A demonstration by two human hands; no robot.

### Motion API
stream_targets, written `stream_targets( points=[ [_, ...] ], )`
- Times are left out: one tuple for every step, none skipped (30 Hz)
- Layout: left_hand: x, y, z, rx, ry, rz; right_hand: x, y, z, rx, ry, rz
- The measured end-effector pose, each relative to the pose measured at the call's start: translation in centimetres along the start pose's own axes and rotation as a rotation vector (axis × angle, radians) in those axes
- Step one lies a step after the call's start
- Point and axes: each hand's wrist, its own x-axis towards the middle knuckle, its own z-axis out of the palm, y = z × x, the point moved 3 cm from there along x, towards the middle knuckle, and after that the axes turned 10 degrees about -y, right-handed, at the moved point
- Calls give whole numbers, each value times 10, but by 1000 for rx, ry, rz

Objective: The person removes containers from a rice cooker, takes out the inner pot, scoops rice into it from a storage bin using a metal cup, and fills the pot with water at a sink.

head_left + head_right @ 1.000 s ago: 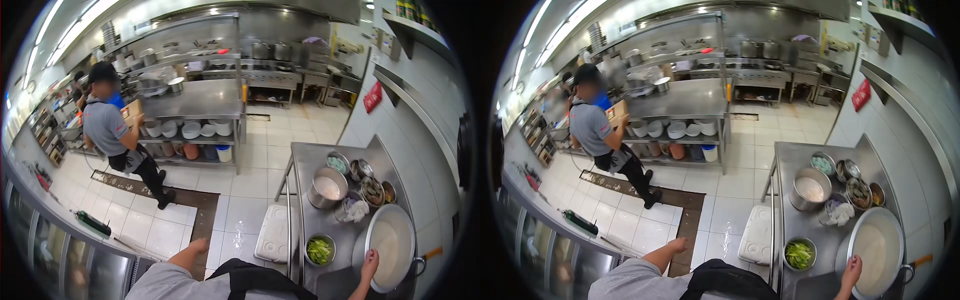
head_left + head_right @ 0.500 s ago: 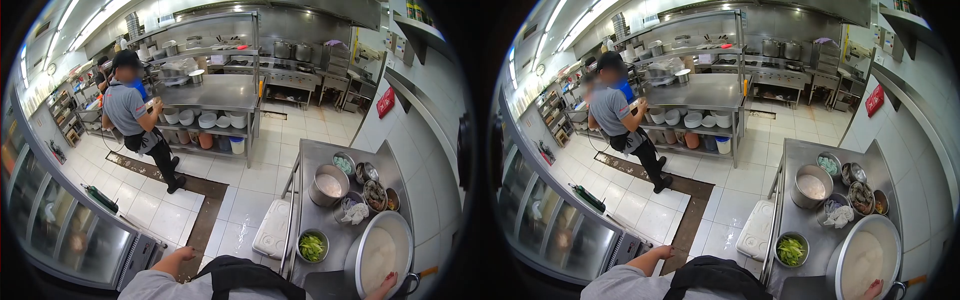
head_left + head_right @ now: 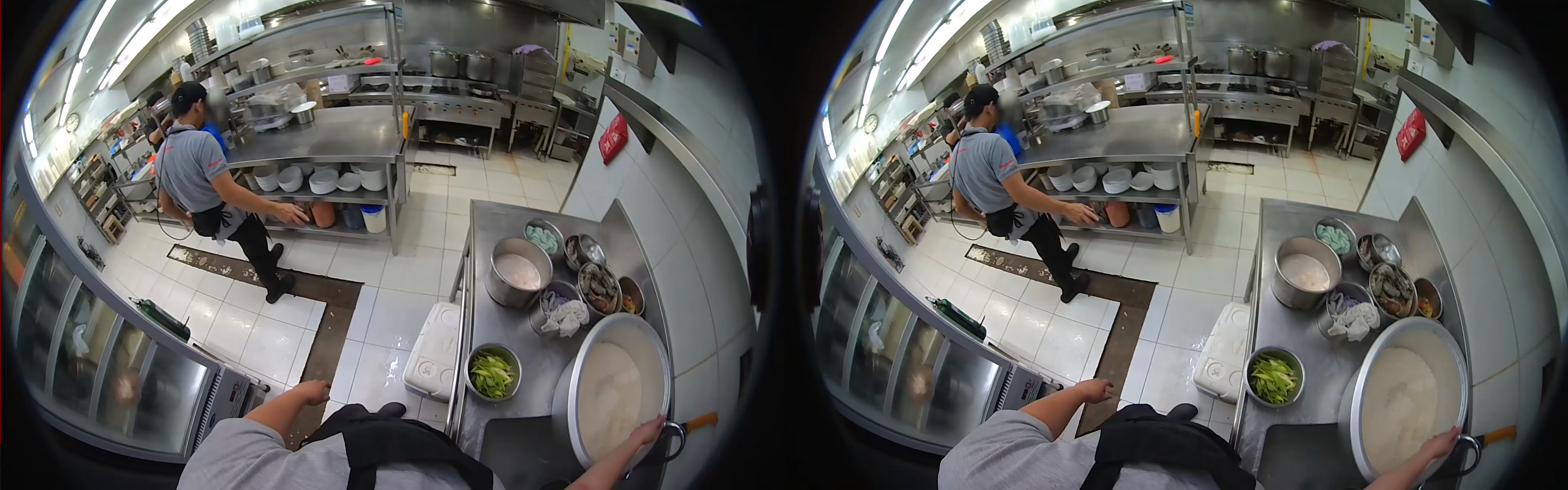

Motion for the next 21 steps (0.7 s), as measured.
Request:
stream_targets(
  points=[
    [5,3,-2,5,-16,9,-13,-11,8,22,133,-38],
    [11,8,-4,-17,-17,51,36,29,-5,16,68,-49],
    [16,16,-2,-41,-28,94,89,73,-19,10,3,-60],
    [21,24,-5,-23,-26,120,45,49,11,101,-137,0],
    [26,34,-7,-7,-34,148,14,36,34,-194,-252,-137],
    [42,37,-4,20,67,231,-48,-13,72,-460,-651,-16],
    [40,57,-11,2,38,209,-57,-9,86,-631,-658,-80],
    [39,74,-17,14,61,267,-86,-26,109,-844,-770,-62],
    [40,90,-24,22,96,325,-116,-35,128,-866,-890,-90],
    [33,112,-36,20,68,310,-152,-46,143,-897,-940,-336],
    [27,133,-46,18,44,294,-190,-54,156,-915,-991,-584],
    [29,144,-48,28,46,311,-225,-56,165,-853,-1070,-498],
    [31,153,-50,37,53,327,-254,-57,174,-783,-1144,-412],
    [33,160,-51,28,3,294,-271,-66,181,-804,-1145,-403],
    [36,162,-49,48,-17,286,-283,-80,184,-939,-1085,-344],
    [38,161,-47,59,-50,267,-296,-90,186,-1071,-1021,-286],
    [40,159,-44,70,-81,248,-315,-96,189,-1088,-1018,-280],
    [44,153,-39,66,-95,255,-333,-101,191,-1235,-931,-317],
    [48,142,-33,90,-118,227,-345,-104,193,-1377,-838,-355],
    [52,130,-27,116,-142,199,-353,-100,193,-1499,-729,-528],
    [54,118,-21,114,-156,205,-356,-100,195,-1513,-728,-522]
  ],
)
